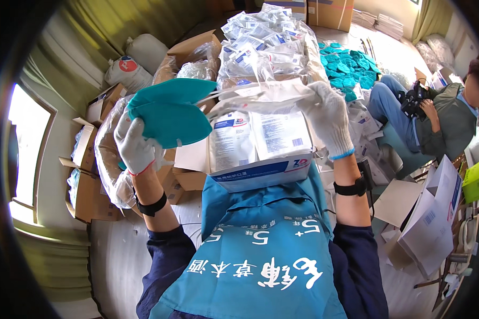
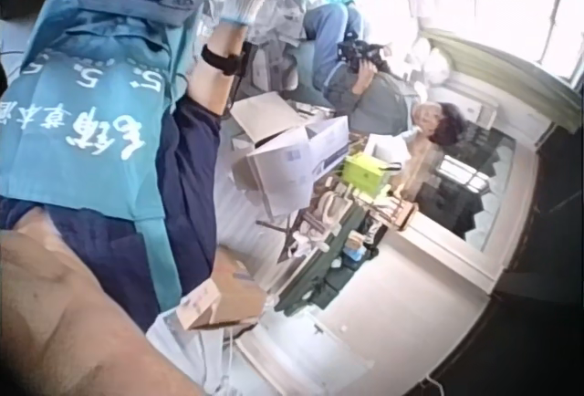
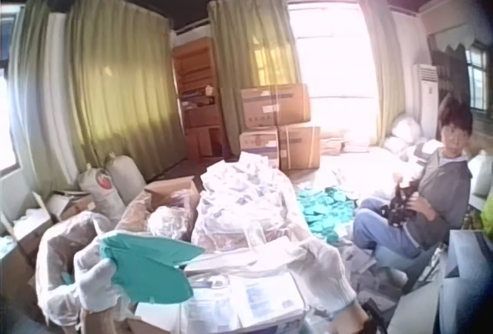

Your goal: The person unpacks teal surgical masks from a cardboard box and places them into a large teal tote bag. They repeatedly open the box, remove a mask, and transfer it to the bag, continuing this process throughout the clip.

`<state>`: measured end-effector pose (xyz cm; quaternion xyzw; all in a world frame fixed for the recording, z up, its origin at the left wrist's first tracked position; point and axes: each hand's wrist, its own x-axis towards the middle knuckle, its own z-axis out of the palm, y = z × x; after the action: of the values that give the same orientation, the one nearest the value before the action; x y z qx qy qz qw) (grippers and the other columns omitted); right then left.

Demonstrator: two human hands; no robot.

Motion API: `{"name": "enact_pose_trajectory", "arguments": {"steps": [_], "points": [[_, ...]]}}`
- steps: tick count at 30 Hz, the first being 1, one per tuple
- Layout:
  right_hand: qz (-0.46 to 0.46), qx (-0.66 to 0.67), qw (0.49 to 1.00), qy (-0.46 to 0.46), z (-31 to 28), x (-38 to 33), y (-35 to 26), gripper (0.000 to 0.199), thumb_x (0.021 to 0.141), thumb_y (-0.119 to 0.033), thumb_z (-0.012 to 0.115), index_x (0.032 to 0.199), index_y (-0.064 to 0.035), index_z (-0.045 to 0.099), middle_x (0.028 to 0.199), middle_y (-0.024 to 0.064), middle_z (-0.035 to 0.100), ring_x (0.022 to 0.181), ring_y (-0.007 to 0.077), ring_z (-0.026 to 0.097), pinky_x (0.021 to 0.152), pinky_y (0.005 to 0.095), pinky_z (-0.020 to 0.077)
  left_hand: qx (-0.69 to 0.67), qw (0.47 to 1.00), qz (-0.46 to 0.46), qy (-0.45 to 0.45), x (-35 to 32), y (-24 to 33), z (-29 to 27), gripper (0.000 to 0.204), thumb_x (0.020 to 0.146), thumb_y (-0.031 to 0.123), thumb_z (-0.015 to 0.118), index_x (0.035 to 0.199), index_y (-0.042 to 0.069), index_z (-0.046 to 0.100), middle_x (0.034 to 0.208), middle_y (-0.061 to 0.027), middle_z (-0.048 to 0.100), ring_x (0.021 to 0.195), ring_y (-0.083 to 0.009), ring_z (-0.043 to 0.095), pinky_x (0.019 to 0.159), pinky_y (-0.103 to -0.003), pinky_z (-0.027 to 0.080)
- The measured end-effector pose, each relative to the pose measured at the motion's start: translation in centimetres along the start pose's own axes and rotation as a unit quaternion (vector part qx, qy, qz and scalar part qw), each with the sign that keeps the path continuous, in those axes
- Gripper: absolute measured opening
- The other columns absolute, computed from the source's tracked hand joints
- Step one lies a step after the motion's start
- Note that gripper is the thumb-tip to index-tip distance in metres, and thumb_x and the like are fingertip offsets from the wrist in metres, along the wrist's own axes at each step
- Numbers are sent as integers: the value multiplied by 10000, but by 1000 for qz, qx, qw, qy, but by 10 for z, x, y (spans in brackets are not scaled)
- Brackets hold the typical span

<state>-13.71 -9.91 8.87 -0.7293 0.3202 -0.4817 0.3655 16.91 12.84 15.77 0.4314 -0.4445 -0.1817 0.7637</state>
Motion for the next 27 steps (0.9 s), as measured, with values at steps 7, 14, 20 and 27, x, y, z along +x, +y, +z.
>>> {"name": "enact_pose_trajectory", "arguments": {"steps": [7, 14, 20, 27], "points": [[46, 116, 970, 210, -28, 28, -5, 203, 885, -81, 704, 1050, 7, 623, 826, 40, 651, 594, 70, 555, 508, 215, 441, 28, 973, 65, 219, 0, -9, -6, 195, 998, 170, 573, 1093, 7, 622, 984, -65, 612, 847, -143, 592, 650, -259, 465], [77, -162, 976, 125, -20, 155, 7, 581, 783, -360, 792, 1152, 42, 594, 985, 186, 701, 834, 268, 689, 758, 355, 535, 44, 990, -49, 125, -1, -18, 30, 147, 995, 179, 577, 1037, 48, 627, 724, 10, 574, 454, -55, 460, 404, -180, 329], [-157, -156, 975, -27, 42, 169, -40, 739, 873, -390, 701, 1400, 52, 431, 1264, 242, 615, 1212, 326, 588, 1015, 363, 474, -36, 995, -46, 83, 6, -36, 52, 286, 1038, 214, 514, 1206, 6, 618, 1046, -36, 659, 935, -102, 601, 829, -241, 469], [-12, 201, 942, -268, 80, 47, -67, 265, 987, -212, 608, 1132, -7, 694, 954, 63, 692, 857, 126, 585, 753, 289, 490, -66, 992, -100, 40, 11, -43, 55, 346, 1041, 278, 506, 1238, 10, 598, 1116, -59, 642, 985, -130, 590, 859, -276, 467]]}}
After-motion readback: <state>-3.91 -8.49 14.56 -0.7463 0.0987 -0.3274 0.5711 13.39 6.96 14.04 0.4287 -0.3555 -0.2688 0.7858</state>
